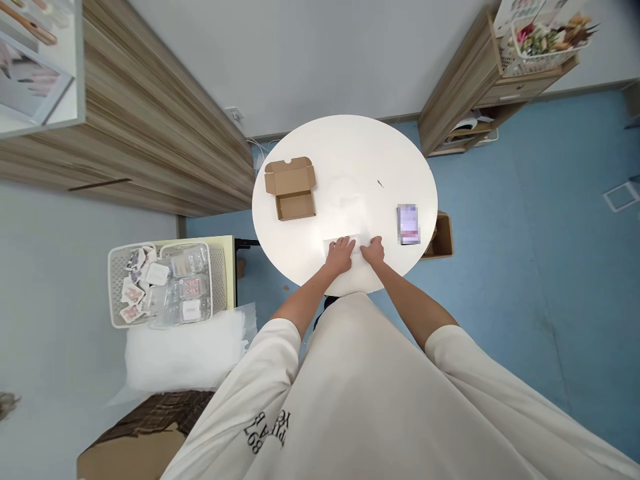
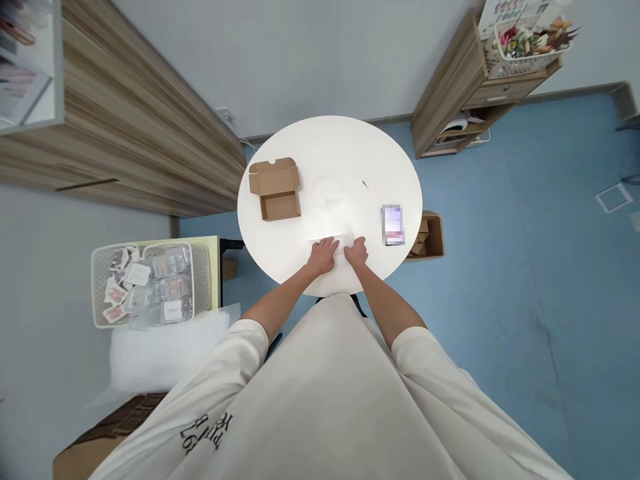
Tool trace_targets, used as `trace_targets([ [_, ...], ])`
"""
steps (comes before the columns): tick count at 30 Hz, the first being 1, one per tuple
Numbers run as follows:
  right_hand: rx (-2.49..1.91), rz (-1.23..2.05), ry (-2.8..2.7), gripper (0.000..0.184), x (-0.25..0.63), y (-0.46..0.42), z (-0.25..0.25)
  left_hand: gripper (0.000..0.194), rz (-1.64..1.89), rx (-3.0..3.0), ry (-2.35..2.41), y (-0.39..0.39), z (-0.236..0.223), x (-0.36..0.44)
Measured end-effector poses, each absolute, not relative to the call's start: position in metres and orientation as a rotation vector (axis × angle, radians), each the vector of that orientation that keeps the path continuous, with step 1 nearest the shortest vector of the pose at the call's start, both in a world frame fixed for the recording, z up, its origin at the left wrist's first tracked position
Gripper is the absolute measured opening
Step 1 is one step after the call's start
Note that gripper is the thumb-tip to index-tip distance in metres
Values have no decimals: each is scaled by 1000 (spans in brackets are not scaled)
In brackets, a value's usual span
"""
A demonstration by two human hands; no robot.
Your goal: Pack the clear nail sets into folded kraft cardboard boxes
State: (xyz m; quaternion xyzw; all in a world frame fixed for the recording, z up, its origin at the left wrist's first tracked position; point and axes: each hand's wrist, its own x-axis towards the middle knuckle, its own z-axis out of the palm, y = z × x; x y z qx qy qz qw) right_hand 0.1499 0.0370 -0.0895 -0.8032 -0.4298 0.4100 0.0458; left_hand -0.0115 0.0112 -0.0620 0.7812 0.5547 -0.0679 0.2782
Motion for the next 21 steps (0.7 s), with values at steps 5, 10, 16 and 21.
trace_targets([
  [5,-2204,1303,-1507,41,145,31,-79,84,-63,1993,1469,17,-58,-21],
  [10,-1916,1290,-1943,40,129,21,-74,90,32,1912,1413,15,-59,-30],
  [16,-1896,1201,-2158,42,121,16,-73,63,278,1636,1859,-7,-60,-40],
  [21,-1951,1125,-2311,46,115,19,-70,48,281,1035,2128,-15,-73,-52],
])
